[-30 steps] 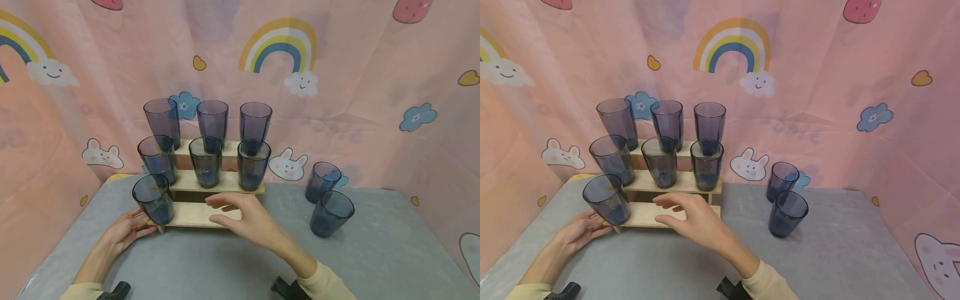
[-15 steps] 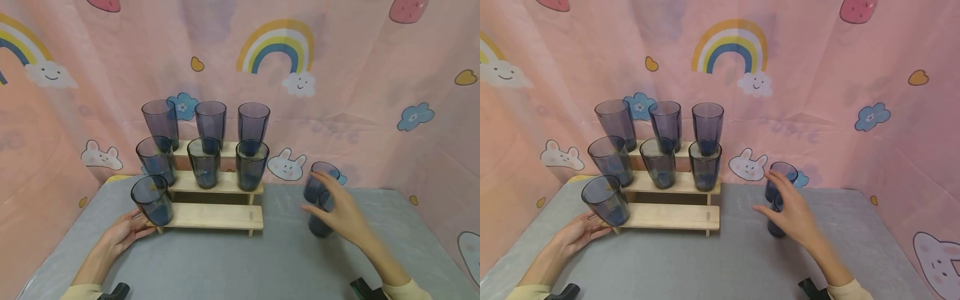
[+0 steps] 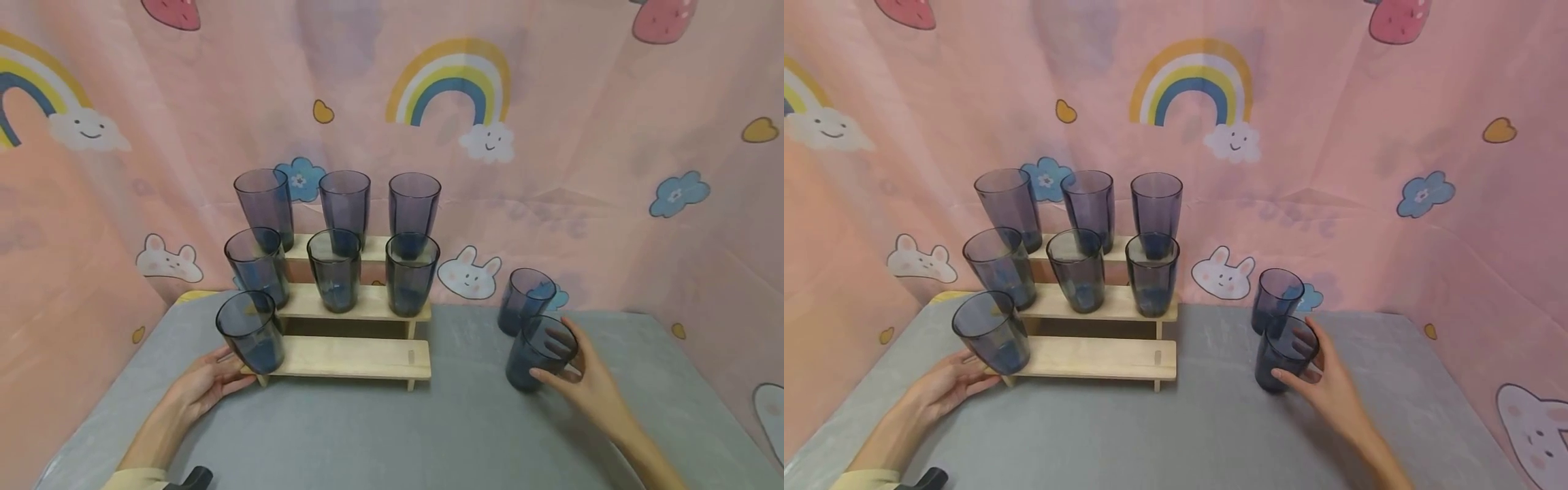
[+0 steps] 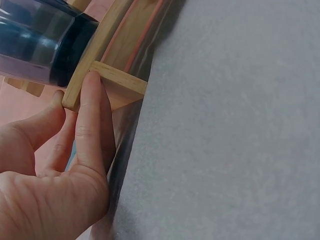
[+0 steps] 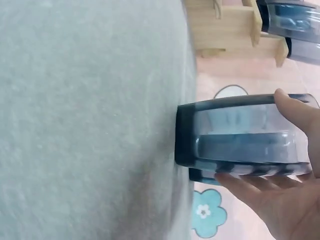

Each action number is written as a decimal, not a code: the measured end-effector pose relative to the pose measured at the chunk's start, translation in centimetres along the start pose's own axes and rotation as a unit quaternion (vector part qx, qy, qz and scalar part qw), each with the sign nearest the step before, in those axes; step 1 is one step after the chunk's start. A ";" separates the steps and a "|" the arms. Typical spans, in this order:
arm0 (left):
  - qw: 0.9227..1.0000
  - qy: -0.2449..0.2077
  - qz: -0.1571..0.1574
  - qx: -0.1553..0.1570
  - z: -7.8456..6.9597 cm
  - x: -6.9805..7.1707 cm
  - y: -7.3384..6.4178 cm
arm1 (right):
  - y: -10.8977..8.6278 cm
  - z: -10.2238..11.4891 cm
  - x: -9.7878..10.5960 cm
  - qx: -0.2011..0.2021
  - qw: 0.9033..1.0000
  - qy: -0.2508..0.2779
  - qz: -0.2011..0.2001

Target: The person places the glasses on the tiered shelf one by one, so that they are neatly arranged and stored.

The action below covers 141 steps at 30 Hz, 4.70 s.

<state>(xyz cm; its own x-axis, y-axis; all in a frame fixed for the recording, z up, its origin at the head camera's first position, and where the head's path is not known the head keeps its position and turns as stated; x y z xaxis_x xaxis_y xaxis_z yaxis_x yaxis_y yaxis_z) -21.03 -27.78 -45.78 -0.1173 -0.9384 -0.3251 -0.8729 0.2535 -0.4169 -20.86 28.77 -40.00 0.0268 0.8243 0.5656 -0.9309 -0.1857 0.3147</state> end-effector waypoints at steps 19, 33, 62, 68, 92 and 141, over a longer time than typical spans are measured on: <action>1.000 -0.007 -0.005 0.005 0.2 0.2 0.2 | -0.3 0.3 0.3 -0.040 0.995 -0.046 -0.079; 1.000 -0.012 0.009 0.001 -0.1 -0.2 0.1 | -0.2 5.3 0.1 0.072 0.967 0.181 -0.164; 1.000 -0.014 0.006 0.001 0.1 0.0 0.1 | 2.7 12.7 -10.6 0.181 0.917 0.343 -0.092; 1.000 -0.011 0.007 0.000 0.1 0.0 0.0 | 3.2 13.4 -13.1 0.217 0.910 0.343 -0.083; 0.999 0.006 0.031 -0.014 -0.4 0.4 0.1 | 5.5 14.8 -19.8 0.163 0.943 0.289 -0.015; 0.999 -0.027 0.042 0.003 -0.1 0.2 0.1 | 5.9 19.0 -7.8 0.344 0.936 0.022 -0.076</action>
<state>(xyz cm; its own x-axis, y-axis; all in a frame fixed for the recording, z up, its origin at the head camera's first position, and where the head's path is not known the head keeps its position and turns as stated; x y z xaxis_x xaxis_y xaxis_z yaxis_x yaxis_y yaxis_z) -21.19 -27.99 -45.76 -0.1638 -0.8998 -0.4043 -0.8586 0.3319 -0.3907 -19.67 11.11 -28.02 0.1106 0.8877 0.4469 -0.4618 -0.3523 0.8140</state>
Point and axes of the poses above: each hand's wrist, its own y-axis towards the middle knuckle, its own x-axis out of the back of the hand, z = x × y, the point moved 5 cm from there along y, towards the middle knuckle, and after that the axes turned 8 degrees about x, right-handed, at the moved point
